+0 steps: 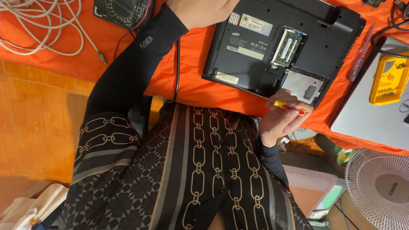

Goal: Disassembling a laptop on a repair bench using a screwdriver.

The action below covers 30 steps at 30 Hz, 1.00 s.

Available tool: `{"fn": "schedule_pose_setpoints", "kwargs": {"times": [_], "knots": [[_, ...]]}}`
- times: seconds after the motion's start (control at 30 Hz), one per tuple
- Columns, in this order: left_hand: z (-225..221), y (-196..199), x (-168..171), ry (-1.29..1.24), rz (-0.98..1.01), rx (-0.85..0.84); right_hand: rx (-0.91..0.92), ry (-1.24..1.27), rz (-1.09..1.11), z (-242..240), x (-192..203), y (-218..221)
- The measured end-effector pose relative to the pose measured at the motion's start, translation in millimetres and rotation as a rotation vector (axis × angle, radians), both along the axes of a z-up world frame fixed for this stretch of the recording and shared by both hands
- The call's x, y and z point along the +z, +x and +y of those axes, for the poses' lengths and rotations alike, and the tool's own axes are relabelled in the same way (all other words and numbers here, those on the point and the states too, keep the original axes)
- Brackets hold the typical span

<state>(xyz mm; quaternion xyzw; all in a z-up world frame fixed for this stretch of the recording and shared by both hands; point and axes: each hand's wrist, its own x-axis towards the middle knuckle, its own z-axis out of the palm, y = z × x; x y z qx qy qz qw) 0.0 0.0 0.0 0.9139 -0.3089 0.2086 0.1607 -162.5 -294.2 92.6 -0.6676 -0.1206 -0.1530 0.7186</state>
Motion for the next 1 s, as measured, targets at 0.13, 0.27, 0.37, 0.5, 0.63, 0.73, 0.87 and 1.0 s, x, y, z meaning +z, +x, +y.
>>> {"fn": "schedule_pose_setpoints", "kwargs": {"times": [0.13,0.27,0.37,0.5,0.63,0.73,0.87,1.0], "knots": [[1,2,-1,0.034,-0.135,0.013,0.01,-0.007,-0.004,-3,-2,0],[2,-1,13,-0.055,-0.071,0.008,0.019,-0.02,0.01,-5,1,-1],[3,-3,20,-0.022,-0.158,0.038,0.006,-0.002,0.004,-5,1,-2],[3,-3,24,-0.055,-0.082,0.024,0.012,0.0,0.029,-4,1,-2],[2,-2,22,0.01,-0.132,0.044,0.019,-0.024,0.012,-2,0,0],[1,-4,30,-0.089,-0.014,0.032,0.017,-0.016,0.031,-3,-1,-1],[1,-4,35,-0.106,-0.007,0.053,0.015,-0.01,0.028,-2,-1,0],[1,-3,35,-0.117,0.018,0.038,0.016,-0.003,0.017,-2,-1,0]]}}
